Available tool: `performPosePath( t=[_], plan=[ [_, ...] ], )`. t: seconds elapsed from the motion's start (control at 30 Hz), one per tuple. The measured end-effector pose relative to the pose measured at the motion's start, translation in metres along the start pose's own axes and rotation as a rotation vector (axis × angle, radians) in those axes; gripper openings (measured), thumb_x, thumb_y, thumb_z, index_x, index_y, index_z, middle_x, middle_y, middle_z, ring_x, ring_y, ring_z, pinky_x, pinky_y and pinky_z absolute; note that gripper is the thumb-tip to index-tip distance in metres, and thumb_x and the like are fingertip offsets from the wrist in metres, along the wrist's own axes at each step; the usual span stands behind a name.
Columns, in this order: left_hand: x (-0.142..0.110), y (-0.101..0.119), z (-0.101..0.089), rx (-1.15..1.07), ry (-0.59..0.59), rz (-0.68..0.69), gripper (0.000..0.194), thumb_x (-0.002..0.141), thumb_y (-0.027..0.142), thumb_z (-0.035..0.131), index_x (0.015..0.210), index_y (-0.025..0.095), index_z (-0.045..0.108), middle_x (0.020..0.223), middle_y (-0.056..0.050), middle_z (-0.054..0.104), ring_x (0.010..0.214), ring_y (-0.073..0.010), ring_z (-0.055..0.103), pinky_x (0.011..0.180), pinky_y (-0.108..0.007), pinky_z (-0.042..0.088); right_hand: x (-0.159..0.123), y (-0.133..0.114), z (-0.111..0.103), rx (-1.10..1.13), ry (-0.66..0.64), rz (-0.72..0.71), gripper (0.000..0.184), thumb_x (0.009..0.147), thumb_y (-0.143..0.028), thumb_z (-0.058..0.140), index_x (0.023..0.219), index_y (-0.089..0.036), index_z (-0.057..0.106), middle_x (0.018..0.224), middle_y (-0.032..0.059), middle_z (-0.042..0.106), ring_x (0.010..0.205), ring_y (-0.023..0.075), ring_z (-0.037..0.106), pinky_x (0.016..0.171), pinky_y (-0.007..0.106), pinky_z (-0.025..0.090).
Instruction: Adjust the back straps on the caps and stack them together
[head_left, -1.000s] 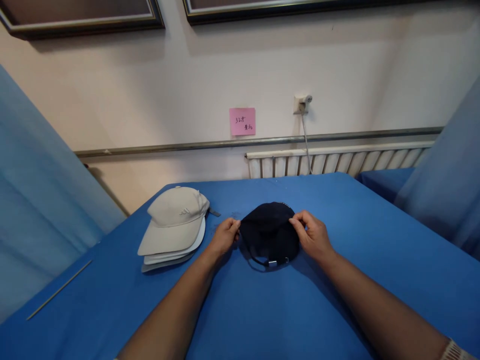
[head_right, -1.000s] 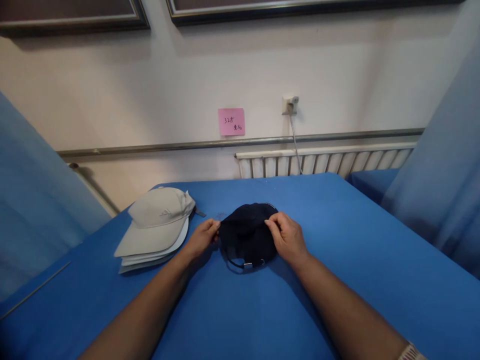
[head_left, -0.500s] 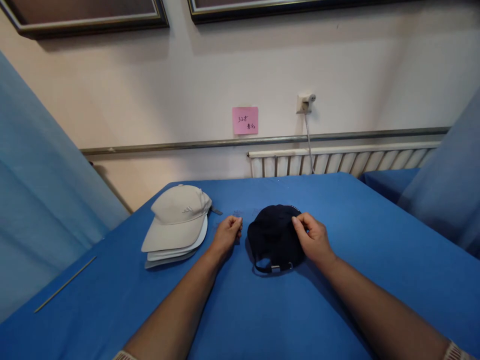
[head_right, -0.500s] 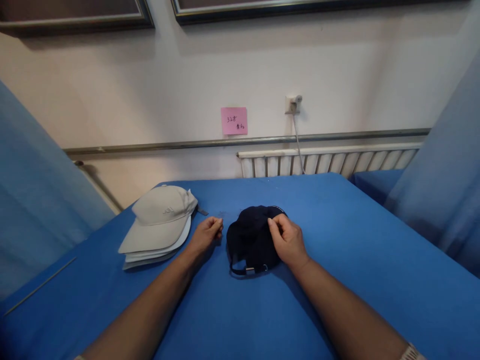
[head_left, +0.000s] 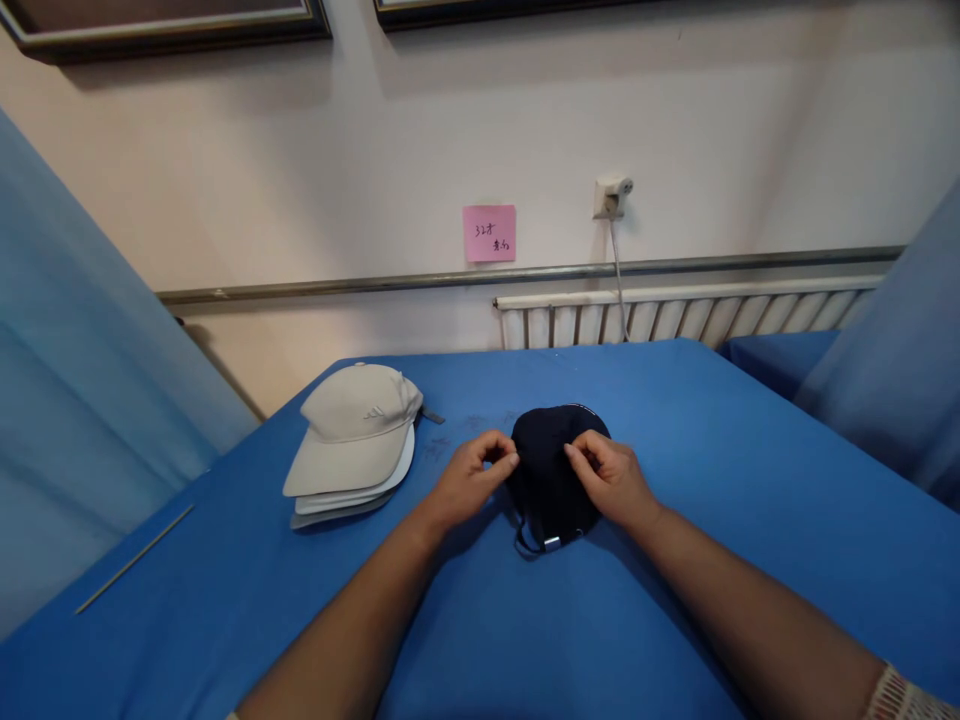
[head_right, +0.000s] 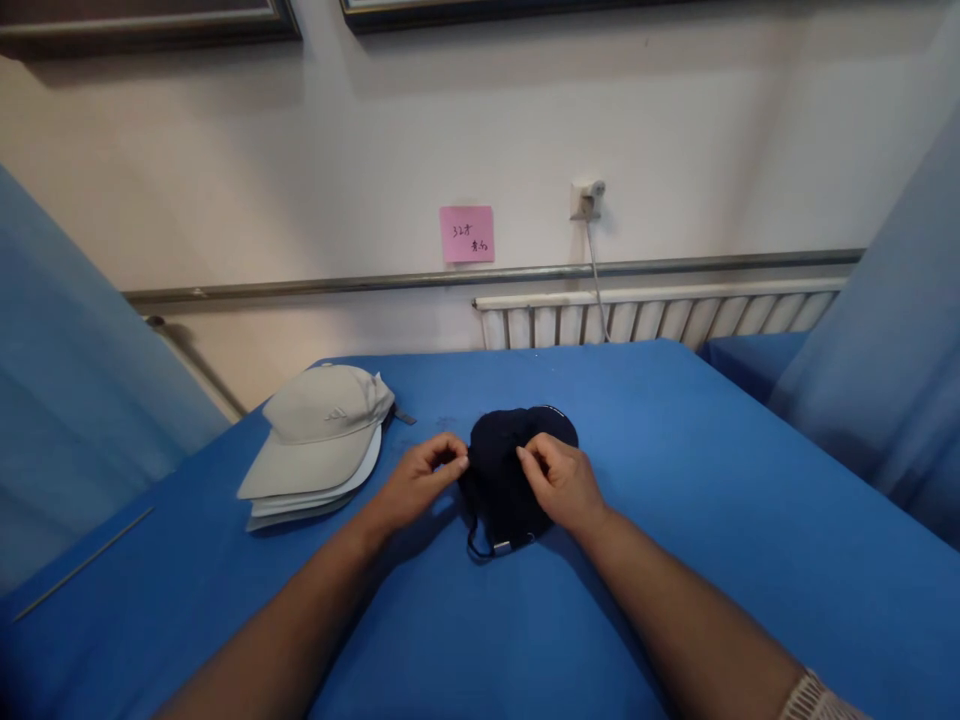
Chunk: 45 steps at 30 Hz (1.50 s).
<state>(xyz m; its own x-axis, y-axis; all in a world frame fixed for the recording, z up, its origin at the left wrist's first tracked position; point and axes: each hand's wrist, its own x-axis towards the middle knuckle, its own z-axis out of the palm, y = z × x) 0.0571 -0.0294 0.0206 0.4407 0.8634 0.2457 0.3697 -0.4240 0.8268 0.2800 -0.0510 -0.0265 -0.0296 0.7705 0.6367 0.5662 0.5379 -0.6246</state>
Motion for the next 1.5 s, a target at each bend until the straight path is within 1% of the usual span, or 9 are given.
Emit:
performPosePath(
  t=[0.1, 0.23, 0.53, 0.77, 0.93, 1.07, 1.27, 1.4, 1.5],
  plan=[
    [0.003, -0.006, -0.005, -0.126, 0.029, -0.014, 0.02, 0.086, 0.037, 0.054, 0.079, 0.018, 0.052, 0.084, -0.002, 0.058, 0.077, -0.014, 0.053, 0.074, -0.027, 0.044, 0.0, 0.001, -0.001, 0.012, 0.064, 0.034, 0.021, 0.091, -0.029, 0.051, 0.072, -0.021, 0.052, 0.06, -0.0041, 0.049, 0.053, 0.0101, 0.045, 0.055, 0.025, 0.035],
    [0.004, -0.01, -0.006, -0.007, 0.105, -0.044, 0.02, 0.085, 0.037, 0.056, 0.085, 0.018, 0.055, 0.08, 0.0, 0.056, 0.074, -0.0133, 0.051, 0.071, -0.026, 0.044, 0.001, 0.003, -0.001, 0.023, 0.114, 0.044, 0.021, 0.09, -0.029, 0.052, 0.071, -0.021, 0.052, 0.058, -0.0044, 0.048, 0.052, 0.01, 0.045, 0.055, 0.025, 0.036],
    [0.001, -0.001, -0.01, 0.096, -0.037, -0.034, 0.02, 0.08, 0.036, 0.06, 0.075, 0.017, 0.06, 0.07, 0.001, 0.058, 0.066, -0.013, 0.051, 0.064, -0.025, 0.04, 0.001, 0.003, -0.003, 0.008, 0.088, -0.005, 0.02, 0.091, -0.029, 0.053, 0.072, -0.021, 0.055, 0.061, -0.0037, 0.05, 0.054, 0.0102, 0.046, 0.055, 0.025, 0.036],
    [0.005, -0.012, -0.008, 0.161, 0.366, -0.014, 0.021, 0.084, 0.037, 0.055, 0.088, 0.018, 0.062, 0.085, -0.002, 0.064, 0.077, -0.0156, 0.058, 0.073, -0.028, 0.045, 0.0, -0.008, -0.005, -0.024, 0.083, -0.109, 0.024, 0.089, -0.028, 0.056, 0.068, -0.021, 0.05, 0.057, -0.0047, 0.045, 0.051, 0.0095, 0.042, 0.053, 0.025, 0.033],
    [-0.005, 0.006, -0.004, 0.309, 0.231, 0.116, 0.016, 0.085, 0.032, 0.054, 0.087, 0.018, 0.061, 0.082, -0.003, 0.062, 0.076, -0.0159, 0.058, 0.074, -0.029, 0.046, 0.001, -0.006, -0.004, -0.074, 0.07, -0.058, 0.025, 0.09, -0.032, 0.055, 0.067, -0.021, 0.05, 0.057, -0.0043, 0.046, 0.05, 0.0099, 0.041, 0.052, 0.026, 0.033],
    [-0.01, 0.014, -0.009, 0.359, 0.214, 0.182, 0.013, 0.085, 0.027, 0.053, 0.093, 0.018, 0.058, 0.085, -0.004, 0.06, 0.076, -0.0162, 0.057, 0.072, -0.03, 0.046, 0.001, 0.0, -0.001, -0.065, 0.069, -0.007, 0.027, 0.09, -0.035, 0.054, 0.067, -0.022, 0.05, 0.057, -0.0042, 0.046, 0.05, 0.0103, 0.042, 0.052, 0.026, 0.033],
    [-0.011, 0.015, -0.004, 0.507, 0.048, 0.225, 0.02, 0.083, 0.035, 0.059, 0.095, 0.019, 0.058, 0.095, -0.006, 0.062, 0.088, -0.0208, 0.057, 0.081, -0.035, 0.045, -0.001, -0.002, 0.002, -0.039, 0.02, -0.004, 0.027, 0.091, -0.035, 0.053, 0.068, -0.022, 0.05, 0.059, -0.0034, 0.05, 0.053, 0.0107, 0.045, 0.054, 0.026, 0.034],
    [-0.013, 0.015, 0.014, 0.618, 0.036, 0.216, 0.03, 0.079, 0.043, 0.065, 0.096, 0.018, 0.06, 0.101, -0.008, 0.063, 0.093, -0.0245, 0.057, 0.083, -0.039, 0.044, -0.002, -0.005, 0.003, -0.041, 0.015, -0.029, 0.026, 0.091, -0.034, 0.053, 0.068, -0.021, 0.05, 0.06, -0.0033, 0.05, 0.053, 0.0108, 0.045, 0.055, 0.026, 0.035],
    [-0.015, 0.017, 0.021, 0.649, 0.101, 0.226, 0.018, 0.087, 0.034, 0.056, 0.092, 0.019, 0.062, 0.1, -0.008, 0.064, 0.093, -0.0233, 0.057, 0.084, -0.039, 0.043, -0.002, -0.009, 0.002, -0.036, 0.011, -0.061, 0.025, 0.091, -0.033, 0.052, 0.07, -0.021, 0.051, 0.06, -0.0027, 0.052, 0.055, 0.0112, 0.047, 0.055, 0.026, 0.035]
  ],
)
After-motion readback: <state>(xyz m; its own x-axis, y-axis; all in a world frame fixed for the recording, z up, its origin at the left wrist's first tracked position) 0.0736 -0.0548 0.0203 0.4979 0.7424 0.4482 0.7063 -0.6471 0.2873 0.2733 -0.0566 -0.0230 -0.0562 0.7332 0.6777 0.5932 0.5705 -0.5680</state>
